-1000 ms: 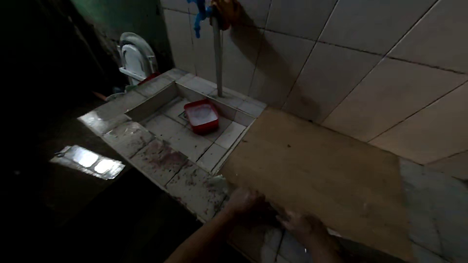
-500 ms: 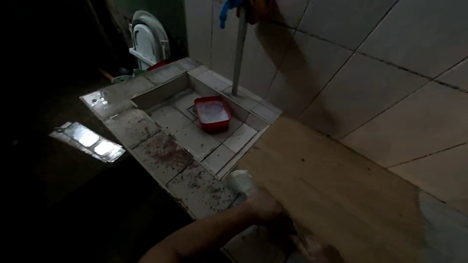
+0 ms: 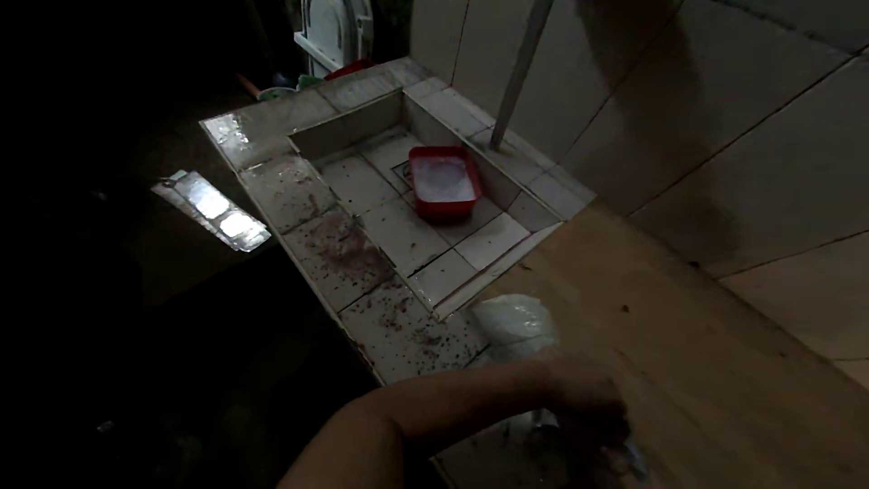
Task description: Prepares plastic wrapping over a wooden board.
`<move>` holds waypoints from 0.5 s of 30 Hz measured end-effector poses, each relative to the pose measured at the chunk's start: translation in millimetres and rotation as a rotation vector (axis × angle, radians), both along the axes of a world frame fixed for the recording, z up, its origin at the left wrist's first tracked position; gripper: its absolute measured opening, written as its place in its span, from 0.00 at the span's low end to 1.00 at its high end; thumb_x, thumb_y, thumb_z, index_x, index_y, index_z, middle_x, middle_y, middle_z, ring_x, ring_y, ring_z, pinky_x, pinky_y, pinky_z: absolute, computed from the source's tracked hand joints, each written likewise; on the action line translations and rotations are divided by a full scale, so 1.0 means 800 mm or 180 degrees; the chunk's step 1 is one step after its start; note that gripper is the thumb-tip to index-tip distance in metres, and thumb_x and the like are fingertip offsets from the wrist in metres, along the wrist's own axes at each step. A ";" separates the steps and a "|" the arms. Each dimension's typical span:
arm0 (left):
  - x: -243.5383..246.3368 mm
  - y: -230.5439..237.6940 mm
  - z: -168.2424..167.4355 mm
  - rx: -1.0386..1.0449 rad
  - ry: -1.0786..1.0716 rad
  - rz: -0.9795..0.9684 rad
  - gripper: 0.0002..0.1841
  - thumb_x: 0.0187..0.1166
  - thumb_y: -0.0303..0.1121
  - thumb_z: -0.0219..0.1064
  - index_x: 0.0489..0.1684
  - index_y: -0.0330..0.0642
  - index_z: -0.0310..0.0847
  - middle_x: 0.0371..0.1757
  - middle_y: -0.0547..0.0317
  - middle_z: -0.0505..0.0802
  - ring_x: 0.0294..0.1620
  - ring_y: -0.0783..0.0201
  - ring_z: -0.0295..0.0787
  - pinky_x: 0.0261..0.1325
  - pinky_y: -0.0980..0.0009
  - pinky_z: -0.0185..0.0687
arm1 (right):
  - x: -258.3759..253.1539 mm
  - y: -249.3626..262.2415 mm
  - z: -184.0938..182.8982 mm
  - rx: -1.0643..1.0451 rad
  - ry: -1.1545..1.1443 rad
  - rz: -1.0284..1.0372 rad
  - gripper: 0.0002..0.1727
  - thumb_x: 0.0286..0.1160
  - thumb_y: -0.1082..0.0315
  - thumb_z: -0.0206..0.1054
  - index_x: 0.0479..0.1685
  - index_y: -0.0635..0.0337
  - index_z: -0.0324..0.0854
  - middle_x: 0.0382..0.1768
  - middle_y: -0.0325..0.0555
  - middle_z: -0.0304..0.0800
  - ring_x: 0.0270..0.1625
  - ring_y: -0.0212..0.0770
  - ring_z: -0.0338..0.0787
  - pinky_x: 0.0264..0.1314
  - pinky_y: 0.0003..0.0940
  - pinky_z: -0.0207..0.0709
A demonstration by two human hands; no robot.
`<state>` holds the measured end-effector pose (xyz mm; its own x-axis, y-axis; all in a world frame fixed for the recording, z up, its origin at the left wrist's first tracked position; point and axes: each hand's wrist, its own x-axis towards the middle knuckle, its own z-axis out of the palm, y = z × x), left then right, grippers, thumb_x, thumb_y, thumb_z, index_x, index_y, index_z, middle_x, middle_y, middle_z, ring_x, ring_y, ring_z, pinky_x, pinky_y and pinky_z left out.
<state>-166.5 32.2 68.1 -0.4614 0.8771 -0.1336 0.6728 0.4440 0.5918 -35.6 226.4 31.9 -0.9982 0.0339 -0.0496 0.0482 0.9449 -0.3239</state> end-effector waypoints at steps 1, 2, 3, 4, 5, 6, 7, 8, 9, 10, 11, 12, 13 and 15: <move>-0.006 0.004 0.002 -0.0050 -0.0052 0.0026 0.14 0.89 0.36 0.61 0.60 0.39 0.89 0.56 0.46 0.94 0.62 0.47 0.88 0.66 0.42 0.79 | -0.003 0.001 -0.001 -0.0062 -0.0044 -0.0151 0.28 0.85 0.53 0.65 0.48 0.79 0.88 0.41 0.71 0.94 0.45 0.65 0.95 0.55 0.60 0.85; -0.012 0.006 0.003 -0.0077 -0.0109 0.0039 0.14 0.88 0.37 0.62 0.59 0.40 0.89 0.55 0.47 0.94 0.62 0.47 0.89 0.65 0.43 0.79 | -0.007 0.002 -0.004 -0.0107 -0.0055 -0.0258 0.28 0.85 0.53 0.64 0.48 0.78 0.89 0.41 0.71 0.94 0.45 0.64 0.95 0.55 0.60 0.85; -0.019 0.007 0.003 -0.0063 -0.0159 0.0025 0.15 0.88 0.39 0.63 0.58 0.40 0.90 0.55 0.47 0.94 0.61 0.47 0.89 0.64 0.42 0.80 | -0.012 0.001 -0.001 -0.0098 -0.0199 -0.0354 0.29 0.86 0.51 0.63 0.51 0.78 0.88 0.44 0.71 0.93 0.49 0.65 0.94 0.58 0.62 0.84; -0.026 0.009 0.000 0.0012 -0.0166 -0.0010 0.15 0.87 0.40 0.64 0.55 0.40 0.90 0.52 0.46 0.94 0.59 0.46 0.90 0.61 0.42 0.81 | -0.015 0.001 0.007 -0.0070 -0.0421 -0.0384 0.31 0.87 0.49 0.61 0.57 0.77 0.86 0.50 0.72 0.92 0.55 0.67 0.93 0.63 0.65 0.81; -0.032 0.012 -0.006 0.0082 -0.0167 -0.0050 0.15 0.87 0.42 0.64 0.55 0.41 0.91 0.51 0.47 0.94 0.58 0.47 0.90 0.61 0.42 0.81 | -0.015 -0.002 0.016 -0.0011 -0.0497 -0.0365 0.31 0.87 0.49 0.61 0.62 0.77 0.84 0.53 0.74 0.91 0.58 0.70 0.91 0.65 0.68 0.79; -0.037 0.012 -0.009 0.0132 -0.0169 -0.0083 0.16 0.87 0.43 0.64 0.58 0.41 0.90 0.53 0.46 0.94 0.60 0.46 0.90 0.63 0.42 0.81 | -0.015 -0.002 0.019 0.0046 -0.0468 -0.0334 0.31 0.87 0.49 0.62 0.65 0.76 0.83 0.54 0.74 0.91 0.59 0.71 0.91 0.65 0.69 0.78; -0.040 0.011 -0.009 0.0184 -0.0150 -0.0087 0.17 0.89 0.42 0.62 0.61 0.40 0.88 0.56 0.44 0.93 0.62 0.45 0.89 0.65 0.41 0.80 | -0.016 -0.002 0.018 0.0089 -0.0405 -0.0317 0.30 0.86 0.51 0.63 0.65 0.75 0.83 0.53 0.75 0.91 0.58 0.72 0.91 0.63 0.70 0.78; -0.044 0.009 -0.012 0.0268 -0.0031 -0.0067 0.17 0.89 0.40 0.61 0.62 0.39 0.87 0.57 0.43 0.93 0.63 0.44 0.89 0.66 0.41 0.80 | -0.018 -0.004 0.019 0.0144 -0.0357 -0.0323 0.29 0.86 0.53 0.64 0.61 0.77 0.84 0.50 0.76 0.90 0.56 0.74 0.91 0.61 0.71 0.78; -0.047 0.005 -0.015 0.0344 0.0159 -0.0036 0.17 0.89 0.41 0.62 0.63 0.39 0.86 0.57 0.42 0.93 0.64 0.43 0.88 0.66 0.43 0.80 | -0.021 -0.006 0.023 0.0228 -0.0483 -0.0439 0.28 0.87 0.54 0.64 0.59 0.78 0.84 0.50 0.78 0.90 0.56 0.75 0.90 0.62 0.72 0.76; -0.048 -0.005 -0.013 0.0399 0.0370 0.0006 0.18 0.88 0.41 0.63 0.65 0.40 0.86 0.60 0.42 0.92 0.67 0.43 0.87 0.70 0.44 0.78 | -0.025 -0.009 0.027 0.0268 -0.0629 -0.0589 0.28 0.87 0.53 0.65 0.58 0.78 0.84 0.51 0.79 0.89 0.59 0.76 0.88 0.64 0.73 0.74; -0.046 -0.024 -0.008 0.0483 0.0556 0.0114 0.19 0.86 0.43 0.66 0.67 0.42 0.86 0.64 0.43 0.90 0.71 0.43 0.84 0.74 0.46 0.74 | -0.028 -0.009 0.027 0.0292 -0.0675 -0.0684 0.29 0.87 0.52 0.65 0.61 0.76 0.85 0.54 0.77 0.89 0.61 0.75 0.88 0.67 0.73 0.73; -0.042 -0.049 -0.005 0.0560 0.0736 0.0289 0.21 0.82 0.46 0.70 0.68 0.46 0.86 0.66 0.44 0.89 0.73 0.44 0.82 0.77 0.46 0.72 | -0.033 -0.011 0.026 0.0306 -0.0702 -0.0790 0.29 0.86 0.50 0.66 0.62 0.74 0.85 0.55 0.76 0.89 0.63 0.74 0.87 0.68 0.74 0.72; -0.037 -0.076 -0.007 0.0682 0.0954 0.0533 0.24 0.77 0.49 0.74 0.70 0.51 0.85 0.67 0.46 0.89 0.74 0.45 0.81 0.80 0.45 0.67 | -0.037 -0.015 0.027 0.0308 -0.0761 -0.0918 0.30 0.86 0.49 0.66 0.66 0.72 0.84 0.58 0.76 0.89 0.65 0.75 0.86 0.70 0.74 0.71; -0.026 -0.126 -0.022 0.0912 0.1239 0.1132 0.35 0.68 0.51 0.81 0.78 0.56 0.80 0.73 0.45 0.85 0.79 0.44 0.76 0.87 0.44 0.59 | -0.042 -0.028 0.036 0.0359 -0.0959 -0.1134 0.33 0.86 0.47 0.64 0.70 0.72 0.80 0.61 0.76 0.87 0.67 0.75 0.84 0.71 0.75 0.69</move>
